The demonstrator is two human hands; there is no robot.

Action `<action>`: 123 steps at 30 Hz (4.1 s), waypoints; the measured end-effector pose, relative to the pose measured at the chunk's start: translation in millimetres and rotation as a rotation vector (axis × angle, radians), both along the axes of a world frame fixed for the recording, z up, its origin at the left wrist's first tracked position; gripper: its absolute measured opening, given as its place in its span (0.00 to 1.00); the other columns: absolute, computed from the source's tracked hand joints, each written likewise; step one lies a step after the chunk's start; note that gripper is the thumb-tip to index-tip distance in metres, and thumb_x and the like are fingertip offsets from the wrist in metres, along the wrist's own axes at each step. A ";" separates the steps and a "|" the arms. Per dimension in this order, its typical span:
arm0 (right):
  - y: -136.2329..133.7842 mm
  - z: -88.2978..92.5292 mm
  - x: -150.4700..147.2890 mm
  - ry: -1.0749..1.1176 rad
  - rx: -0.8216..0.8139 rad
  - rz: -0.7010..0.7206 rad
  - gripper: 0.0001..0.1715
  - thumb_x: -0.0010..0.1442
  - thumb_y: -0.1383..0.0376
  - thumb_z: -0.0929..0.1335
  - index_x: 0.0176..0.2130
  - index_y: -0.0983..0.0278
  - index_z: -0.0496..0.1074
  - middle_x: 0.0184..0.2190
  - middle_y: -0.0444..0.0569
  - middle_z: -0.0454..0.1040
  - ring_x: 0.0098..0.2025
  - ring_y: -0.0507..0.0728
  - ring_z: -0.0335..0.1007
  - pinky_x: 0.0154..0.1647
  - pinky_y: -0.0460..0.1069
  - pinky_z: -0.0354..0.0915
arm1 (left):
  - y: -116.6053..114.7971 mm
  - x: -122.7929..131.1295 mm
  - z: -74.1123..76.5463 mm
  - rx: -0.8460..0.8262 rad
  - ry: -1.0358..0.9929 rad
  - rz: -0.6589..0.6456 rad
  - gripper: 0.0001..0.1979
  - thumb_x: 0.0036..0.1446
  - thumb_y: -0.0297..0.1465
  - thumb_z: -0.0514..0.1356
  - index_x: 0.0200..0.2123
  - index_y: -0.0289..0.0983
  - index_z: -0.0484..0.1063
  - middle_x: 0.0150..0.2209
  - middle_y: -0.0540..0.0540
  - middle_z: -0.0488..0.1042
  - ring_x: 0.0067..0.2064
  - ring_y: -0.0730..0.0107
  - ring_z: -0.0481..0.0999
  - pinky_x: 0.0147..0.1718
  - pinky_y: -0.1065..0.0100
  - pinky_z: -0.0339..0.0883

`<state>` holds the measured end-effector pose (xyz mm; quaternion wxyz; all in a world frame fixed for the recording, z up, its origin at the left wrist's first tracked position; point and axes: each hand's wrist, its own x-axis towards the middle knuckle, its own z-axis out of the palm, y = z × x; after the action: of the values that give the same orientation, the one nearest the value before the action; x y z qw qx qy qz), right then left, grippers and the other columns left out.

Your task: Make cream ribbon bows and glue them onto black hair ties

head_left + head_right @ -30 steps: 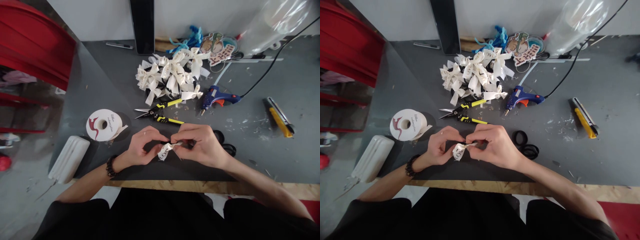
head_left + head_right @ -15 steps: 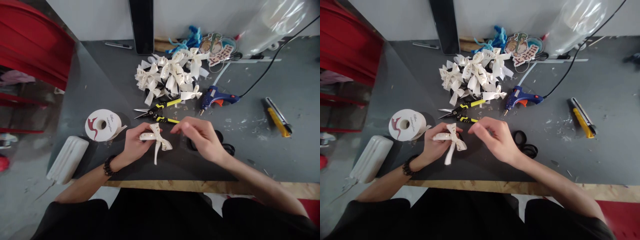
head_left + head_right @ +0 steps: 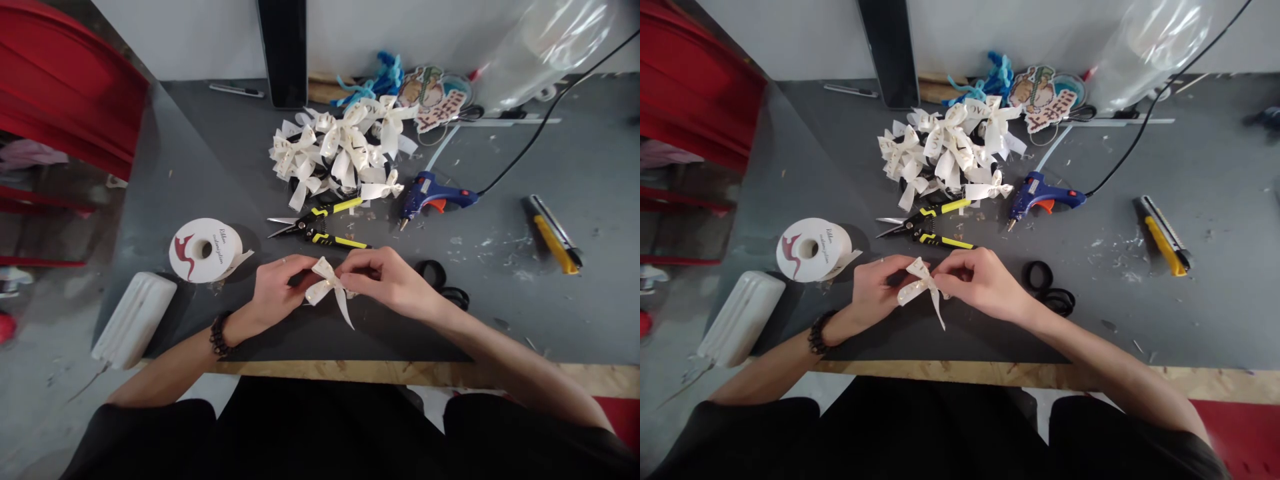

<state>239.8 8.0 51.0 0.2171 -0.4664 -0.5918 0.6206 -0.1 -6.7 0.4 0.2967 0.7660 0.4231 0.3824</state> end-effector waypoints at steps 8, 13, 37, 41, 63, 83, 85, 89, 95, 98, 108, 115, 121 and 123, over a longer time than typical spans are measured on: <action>-3.6 -6.2 -4.2 -0.033 -0.033 0.050 0.08 0.59 0.60 0.77 0.34 0.63 0.83 0.28 0.42 0.76 0.28 0.50 0.64 0.29 0.48 0.57 | 0.9 -1.6 -2.9 0.133 0.011 -0.080 0.07 0.67 0.28 0.68 0.48 0.38 0.80 0.41 0.45 0.86 0.41 0.69 0.86 0.43 0.70 0.79; -4.3 -8.5 -5.6 0.042 -0.145 0.012 0.11 0.57 0.58 0.78 0.35 0.63 0.82 0.27 0.42 0.76 0.28 0.50 0.63 0.29 0.48 0.55 | 0.7 -1.0 -7.1 0.185 0.020 -0.032 0.06 0.65 0.27 0.68 0.46 0.37 0.80 0.40 0.44 0.86 0.40 0.68 0.85 0.43 0.69 0.79; -6.3 -16.1 -6.1 0.130 -0.162 -0.130 0.07 0.54 0.63 0.79 0.30 0.63 0.82 0.27 0.43 0.76 0.29 0.51 0.66 0.32 0.49 0.60 | 3.2 -2.3 0.7 -0.028 -0.081 -0.031 0.05 0.65 0.32 0.69 0.44 0.40 0.82 0.40 0.45 0.86 0.40 0.68 0.85 0.42 0.65 0.79; -6.8 -16.7 -6.8 0.143 -0.159 -0.155 0.06 0.54 0.63 0.79 0.29 0.63 0.82 0.27 0.43 0.76 0.29 0.51 0.66 0.32 0.49 0.60 | 3.4 -2.4 0.4 -0.064 -0.118 -0.044 0.07 0.64 0.31 0.70 0.45 0.40 0.82 0.41 0.45 0.86 0.41 0.67 0.85 0.42 0.65 0.79; 59.8 19.1 13.9 -0.073 0.490 -0.515 0.08 0.60 0.59 0.79 0.31 0.55 0.81 0.32 0.48 0.79 0.33 0.60 0.70 0.36 0.58 0.65 | -1.3 -3.1 -4.4 -0.157 -0.397 0.042 0.21 0.66 0.30 0.64 0.62 0.43 0.73 0.60 0.39 0.69 0.46 0.67 0.80 0.37 0.67 0.84; 139.7 16.2 34.8 -0.614 1.031 -0.331 0.26 0.70 0.71 0.70 0.64 0.58 0.77 0.52 0.54 0.81 0.40 0.58 0.72 0.52 0.56 0.66 | -19.7 -14.8 32.4 0.487 0.701 -0.184 0.29 0.67 0.24 0.65 0.68 0.48 0.71 0.71 0.44 0.70 0.67 0.46 0.77 0.67 0.45 0.73; 110.6 14.0 35.9 -0.524 1.015 -0.417 0.23 0.73 0.68 0.67 0.63 0.54 0.76 0.48 0.52 0.82 0.42 0.61 0.74 0.52 0.57 0.68 | -29.9 -30.8 38.2 0.403 0.733 -0.073 0.32 0.67 0.26 0.66 0.71 0.45 0.67 0.74 0.41 0.65 0.69 0.41 0.74 0.70 0.40 0.69; 43.5 3.3 38.6 -0.479 0.997 -0.308 0.18 0.70 0.68 0.69 0.56 0.55 0.82 0.40 0.51 0.84 0.41 0.62 0.78 0.48 0.58 0.72 | -41.7 -79.9 34.1 0.239 0.768 0.265 0.43 0.62 0.29 0.70 0.77 0.47 0.59 0.77 0.39 0.59 0.74 0.30 0.63 0.71 0.31 0.61; -13.6 -27.5 18.5 -0.337 0.797 0.037 0.17 0.70 0.70 0.69 0.52 0.56 0.83 0.45 0.50 0.87 0.44 0.61 0.82 0.48 0.57 0.76 | -43.9 -125.1 20.4 0.124 0.761 0.415 0.43 0.64 0.23 0.62 0.78 0.54 0.54 0.74 0.46 0.67 0.70 0.31 0.70 0.71 0.27 0.57; -21.0 -36.1 0.4 -0.301 0.816 0.125 0.15 0.72 0.70 0.67 0.52 0.59 0.82 0.45 0.50 0.86 0.44 0.59 0.83 0.48 0.56 0.76 | -44.3 -115.6 21.8 0.155 0.833 0.368 0.46 0.61 0.18 0.58 0.79 0.47 0.52 0.68 0.39 0.73 0.68 0.34 0.73 0.71 0.30 0.59; -32.4 -48.3 -28.2 -0.327 0.820 0.177 0.33 0.71 0.67 0.71 0.71 0.62 0.64 0.60 0.56 0.79 0.56 0.65 0.78 0.58 0.60 0.77 | -71.2 -35.0 18.6 0.434 0.851 0.106 0.29 0.63 0.16 0.59 0.66 0.29 0.72 0.49 0.37 0.83 0.57 0.52 0.79 0.69 0.47 0.66; -42.6 -61.6 -21.4 -0.355 0.861 0.172 0.28 0.69 0.77 0.66 0.66 0.69 0.69 0.42 0.55 0.82 0.43 0.63 0.76 0.46 0.59 0.76 | -71.2 -26.7 18.6 0.478 0.900 0.043 0.25 0.67 0.20 0.60 0.66 0.29 0.72 0.46 0.39 0.85 0.54 0.54 0.81 0.61 0.53 0.67; -48.8 -53.1 -4.1 -0.290 0.793 0.063 0.12 0.70 0.74 0.70 0.41 0.59 0.81 0.38 0.47 0.82 0.39 0.57 0.74 0.40 0.52 0.72 | -69.4 -37.4 21.6 0.507 0.971 0.093 0.28 0.67 0.21 0.63 0.69 0.35 0.70 0.45 0.47 0.86 0.56 0.62 0.80 0.42 0.58 0.57; -49.8 -48.5 4.1 -0.318 0.761 0.057 0.10 0.71 0.72 0.70 0.42 0.60 0.81 0.38 0.47 0.83 0.39 0.57 0.74 0.42 0.53 0.72 | -70.3 -43.0 23.5 0.491 1.020 0.114 0.31 0.64 0.20 0.64 0.70 0.35 0.69 0.48 0.48 0.86 0.55 0.60 0.80 0.36 0.57 0.52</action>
<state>244.0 -41.8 2.5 0.2626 -0.4262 -0.8180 0.2833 -43.1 -77.0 23.8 -0.1529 0.8761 0.4523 0.0667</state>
